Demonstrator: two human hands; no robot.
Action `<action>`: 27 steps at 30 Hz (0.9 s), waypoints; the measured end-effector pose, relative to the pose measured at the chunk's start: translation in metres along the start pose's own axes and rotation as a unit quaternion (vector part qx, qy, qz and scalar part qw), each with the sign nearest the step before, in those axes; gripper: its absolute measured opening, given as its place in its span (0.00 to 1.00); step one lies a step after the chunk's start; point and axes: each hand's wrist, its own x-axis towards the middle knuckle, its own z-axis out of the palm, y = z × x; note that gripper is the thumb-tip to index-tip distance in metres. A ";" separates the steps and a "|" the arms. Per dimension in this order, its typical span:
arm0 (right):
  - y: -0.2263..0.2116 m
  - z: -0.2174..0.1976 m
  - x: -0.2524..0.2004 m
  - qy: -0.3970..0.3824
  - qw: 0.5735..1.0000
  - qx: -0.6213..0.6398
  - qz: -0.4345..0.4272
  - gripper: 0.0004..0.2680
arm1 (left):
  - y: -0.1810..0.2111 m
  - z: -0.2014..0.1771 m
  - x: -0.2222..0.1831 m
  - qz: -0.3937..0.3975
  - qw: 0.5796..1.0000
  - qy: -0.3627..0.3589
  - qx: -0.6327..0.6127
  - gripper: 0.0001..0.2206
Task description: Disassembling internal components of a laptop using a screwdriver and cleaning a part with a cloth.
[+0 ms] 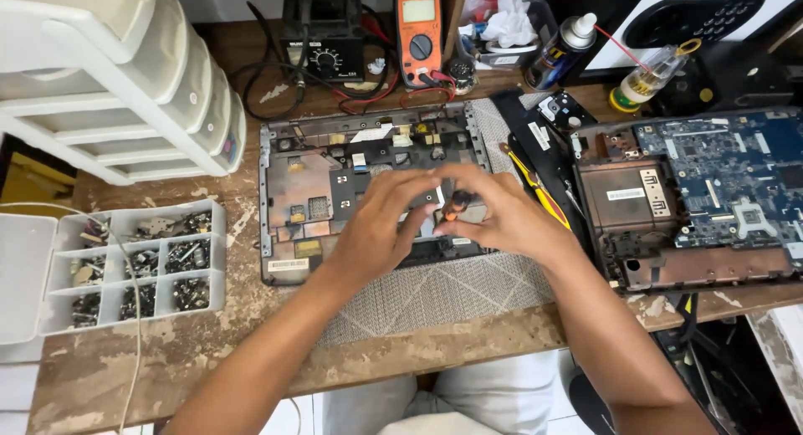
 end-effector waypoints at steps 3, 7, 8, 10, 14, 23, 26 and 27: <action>0.043 0.016 -0.021 0.033 0.997 -0.016 0.067 0.19 | 0.000 0.018 0.001 0.023 0.999 0.012 -0.036 0.11; 0.047 0.018 -0.019 0.060 0.997 -0.011 0.054 0.12 | 0.004 0.015 0.010 0.059 0.998 0.017 -0.022 0.11; 0.042 0.018 -0.017 0.072 0.996 0.015 0.048 0.12 | 0.001 0.020 0.010 0.052 0.997 0.029 -0.039 0.10; 0.031 0.014 -0.011 0.085 0.995 0.040 0.046 0.11 | 0.000 0.026 0.011 0.042 0.997 0.039 -0.059 0.09; 0.029 0.006 -0.012 0.054 0.994 0.079 0.062 0.09 | 0.006 0.026 0.016 0.041 0.993 0.043 -0.104 0.08; 0.028 -0.003 -0.010 -0.049 0.993 0.103 0.022 0.07 | 0.002 0.035 0.013 0.049 0.992 0.059 -0.098 0.10; 0.037 0.006 -0.015 -0.016 0.997 0.077 0.008 0.07 | 0.006 0.031 0.013 0.031 0.993 0.060 -0.101 0.11; 0.040 0.007 -0.013 0.011 0.998 0.065 0.005 0.09 | 0.009 0.027 0.017 0.019 0.993 0.056 -0.103 0.11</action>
